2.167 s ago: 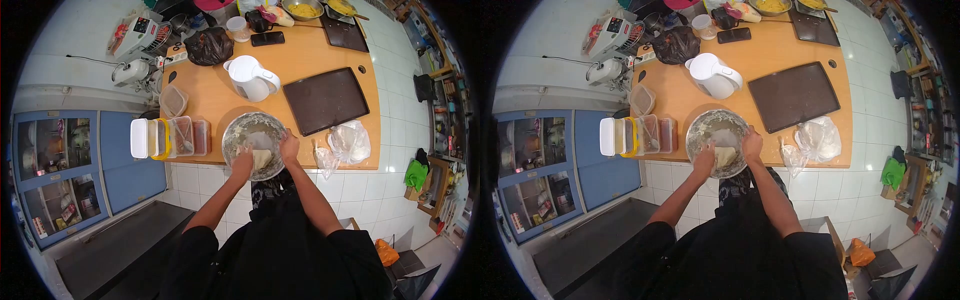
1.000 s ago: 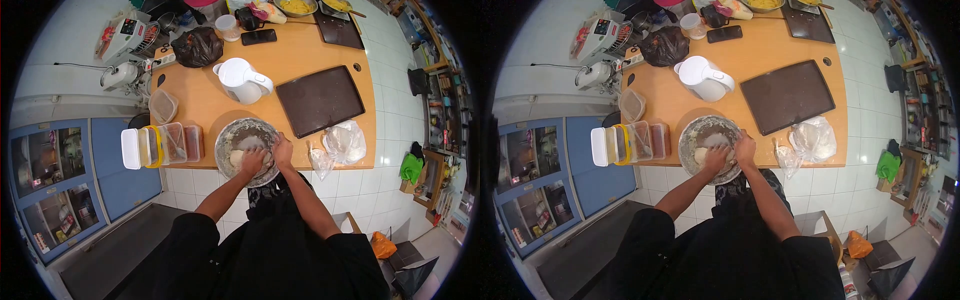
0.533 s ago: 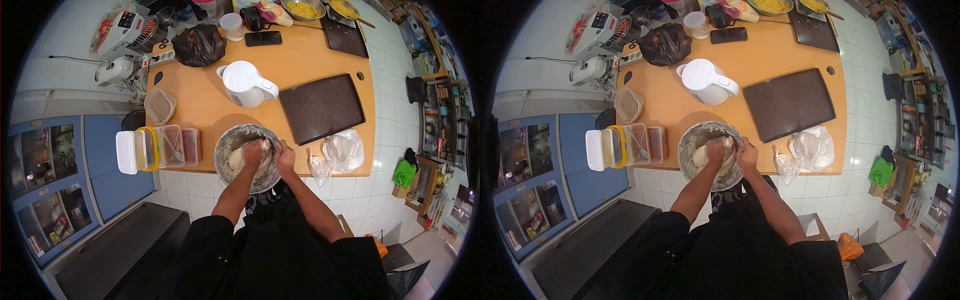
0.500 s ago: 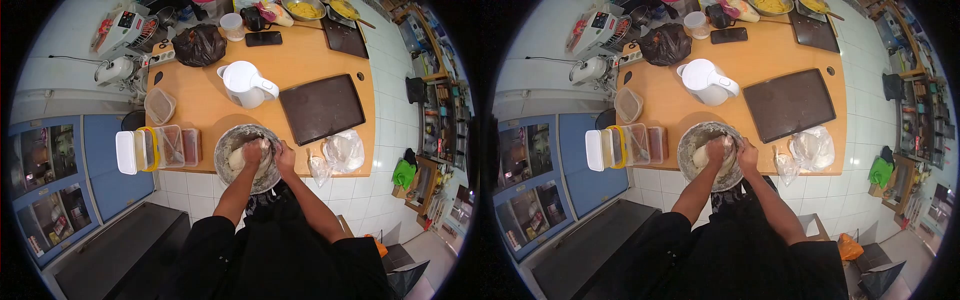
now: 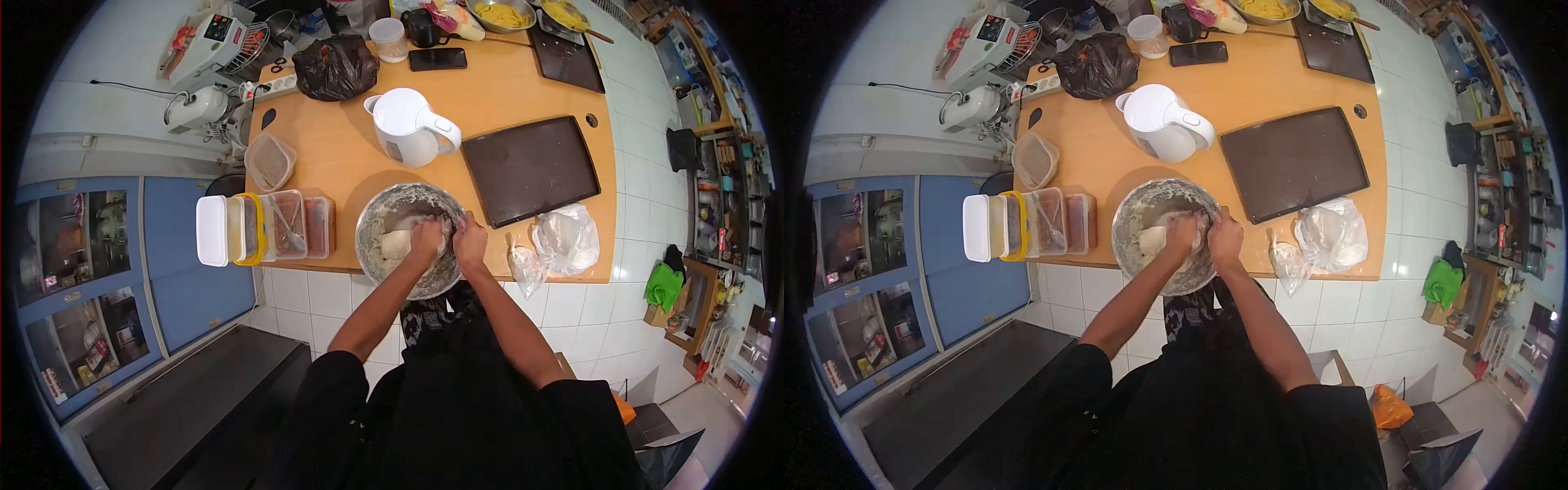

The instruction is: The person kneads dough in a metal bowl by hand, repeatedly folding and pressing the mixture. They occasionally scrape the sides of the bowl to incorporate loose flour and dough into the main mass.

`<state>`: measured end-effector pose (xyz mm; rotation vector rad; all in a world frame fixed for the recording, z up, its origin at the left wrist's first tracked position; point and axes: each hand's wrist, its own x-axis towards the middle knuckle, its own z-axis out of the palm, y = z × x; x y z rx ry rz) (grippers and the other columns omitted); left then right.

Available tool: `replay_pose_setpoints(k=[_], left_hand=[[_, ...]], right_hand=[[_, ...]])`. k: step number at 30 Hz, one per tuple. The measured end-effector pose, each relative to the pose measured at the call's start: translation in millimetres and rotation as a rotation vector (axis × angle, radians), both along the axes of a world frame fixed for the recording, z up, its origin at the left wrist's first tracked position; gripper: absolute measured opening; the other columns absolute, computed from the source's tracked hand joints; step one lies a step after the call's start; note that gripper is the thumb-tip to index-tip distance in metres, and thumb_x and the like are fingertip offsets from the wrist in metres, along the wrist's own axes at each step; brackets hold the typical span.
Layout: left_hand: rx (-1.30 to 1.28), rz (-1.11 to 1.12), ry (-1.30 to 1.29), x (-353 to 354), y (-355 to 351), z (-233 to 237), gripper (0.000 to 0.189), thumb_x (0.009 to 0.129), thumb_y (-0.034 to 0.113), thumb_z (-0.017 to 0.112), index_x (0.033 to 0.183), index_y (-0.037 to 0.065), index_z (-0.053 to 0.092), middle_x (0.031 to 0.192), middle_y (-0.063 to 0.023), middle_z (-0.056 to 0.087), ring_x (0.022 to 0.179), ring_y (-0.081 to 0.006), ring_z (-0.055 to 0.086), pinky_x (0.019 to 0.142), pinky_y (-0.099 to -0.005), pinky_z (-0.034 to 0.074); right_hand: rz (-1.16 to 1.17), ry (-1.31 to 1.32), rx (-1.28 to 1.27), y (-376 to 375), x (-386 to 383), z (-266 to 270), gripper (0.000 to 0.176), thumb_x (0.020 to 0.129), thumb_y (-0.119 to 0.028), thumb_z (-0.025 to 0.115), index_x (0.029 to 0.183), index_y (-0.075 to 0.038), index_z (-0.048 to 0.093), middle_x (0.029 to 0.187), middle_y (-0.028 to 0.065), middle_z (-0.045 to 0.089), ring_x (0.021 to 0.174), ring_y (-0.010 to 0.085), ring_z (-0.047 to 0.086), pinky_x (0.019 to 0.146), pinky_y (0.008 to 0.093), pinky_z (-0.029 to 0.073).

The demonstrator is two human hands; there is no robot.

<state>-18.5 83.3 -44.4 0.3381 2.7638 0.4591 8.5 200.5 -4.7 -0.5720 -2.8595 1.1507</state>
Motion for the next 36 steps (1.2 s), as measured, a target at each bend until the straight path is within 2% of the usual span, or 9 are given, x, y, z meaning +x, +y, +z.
replay_pose_setpoints(k=[4, 7, 10, 13, 15, 20, 25, 32, 36], left_hand=[[-0.05, -0.299, -0.03, 8.8, -18.7, 22.3, 0.035, 0.084, 0.019, 0.054, 0.115, 0.006, 0.062, 0.109, -0.0231, 0.064, 0.103, -0.0332, 0.063, 0.087, -0.0513, 0.047], [-0.051, -0.461, -0.529, -25.6, -29.1, 61.3, 0.038, 0.083, 0.015, 0.053, 0.119, 0.004, 0.058, 0.112, -0.0249, 0.061, 0.108, -0.0337, 0.06, 0.088, -0.0459, 0.047], [0.096, -0.52, -0.33, -16.9, -52.1, 65.0, 0.031, 0.087, 0.019, 0.049, 0.107, -0.002, 0.061, 0.11, -0.0265, 0.06, 0.104, -0.037, 0.06, 0.086, -0.0438, 0.049], [0.328, -0.326, -0.227, 5.8, -71.4, 59.7, 0.029, 0.089, 0.023, 0.051, 0.101, 0.0, 0.065, 0.111, -0.0286, 0.059, 0.102, -0.0383, 0.061, 0.086, -0.0451, 0.048], [0.441, 0.084, -0.52, 19.1, -73.9, 55.6, 0.03, 0.088, 0.027, 0.054, 0.104, 0.005, 0.067, 0.121, -0.0241, 0.056, 0.113, -0.0363, 0.055, 0.091, -0.0435, 0.046], [0.016, -0.427, 0.103, 46.6, -89.8, 117.7, 0.037, 0.092, 0.038, 0.051, 0.117, 0.014, 0.065, 0.127, -0.0164, 0.055, 0.121, -0.0317, 0.048, 0.097, -0.0482, 0.039], [0.1, -0.496, -0.162, 55.6, -95.3, 127.2, 0.044, 0.094, 0.045, 0.045, 0.122, 0.016, 0.063, 0.119, -0.0149, 0.06, 0.117, -0.0267, 0.052, 0.1, -0.0469, 0.033], [-0.186, -0.245, -0.221, 48.1, -65.4, 105.1, 0.043, 0.096, 0.038, 0.041, 0.112, 0.006, 0.065, 0.085, -0.0157, 0.068, 0.088, -0.0282, 0.065, 0.096, -0.0452, 0.035], [-0.428, -0.048, -0.259, 51.4, -37.5, 81.2, 0.041, 0.095, 0.036, 0.043, 0.102, 0.003, 0.067, 0.086, -0.0172, 0.068, 0.09, -0.0293, 0.065, 0.103, -0.0504, 0.029]], right_hand=[[0.007, 0.006, 0.002, 0.0, -3.6, 0.5, 0.01, 0.09, -0.011, 0.056, 0.094, -0.001, 0.055, 0.075, 0.0269, 0.063, 0.072, 0.0455, 0.062, 0.061, 0.0524, 0.047], [0.012, 0.037, -0.042, 0.7, -5.6, -0.8, 0.011, 0.09, -0.012, 0.056, 0.094, -0.002, 0.056, 0.075, 0.0266, 0.063, 0.073, 0.0455, 0.062, 0.062, 0.0531, 0.047], [0.008, -0.012, -0.035, 1.5, -7.8, -2.4, 0.012, 0.09, -0.013, 0.055, 0.095, -0.003, 0.056, 0.075, 0.0263, 0.063, 0.075, 0.0457, 0.062, 0.063, 0.0532, 0.047], [0.004, -0.014, -0.027, 1.7, -7.4, 0.1, 0.012, 0.089, -0.013, 0.056, 0.095, -0.003, 0.057, 0.074, 0.0261, 0.063, 0.074, 0.0459, 0.062, 0.063, 0.0531, 0.047], [0.008, -0.018, -0.028, 1.4, -7.4, 1.1, 0.012, 0.091, -0.015, 0.054, 0.095, -0.004, 0.055, 0.075, 0.0252, 0.064, 0.074, 0.0447, 0.063, 0.064, 0.0526, 0.048], [0.03, -0.012, -0.032, 2.1, -7.7, -1.7, 0.013, 0.09, -0.015, 0.054, 0.098, -0.004, 0.056, 0.077, 0.0246, 0.065, 0.075, 0.0436, 0.064, 0.066, 0.0521, 0.049], [0.019, -0.034, -0.029, -0.6, -10.0, 2.8, 0.013, 0.087, -0.01, 0.057, 0.097, -0.003, 0.058, 0.079, 0.024, 0.065, 0.077, 0.043, 0.064, 0.067, 0.0507, 0.049], [0.063, -0.034, -0.032, -1.2, -10.4, 2.1, 0.012, 0.086, -0.01, 0.057, 0.096, -0.003, 0.059, 0.078, 0.024, 0.065, 0.076, 0.0432, 0.064, 0.066, 0.051, 0.05], [0.071, -0.047, -0.018, -3.3, -10.8, 0.9, 0.013, 0.089, -0.014, 0.055, 0.096, -0.004, 0.057, 0.077, 0.0246, 0.065, 0.075, 0.0433, 0.064, 0.067, 0.052, 0.049]])
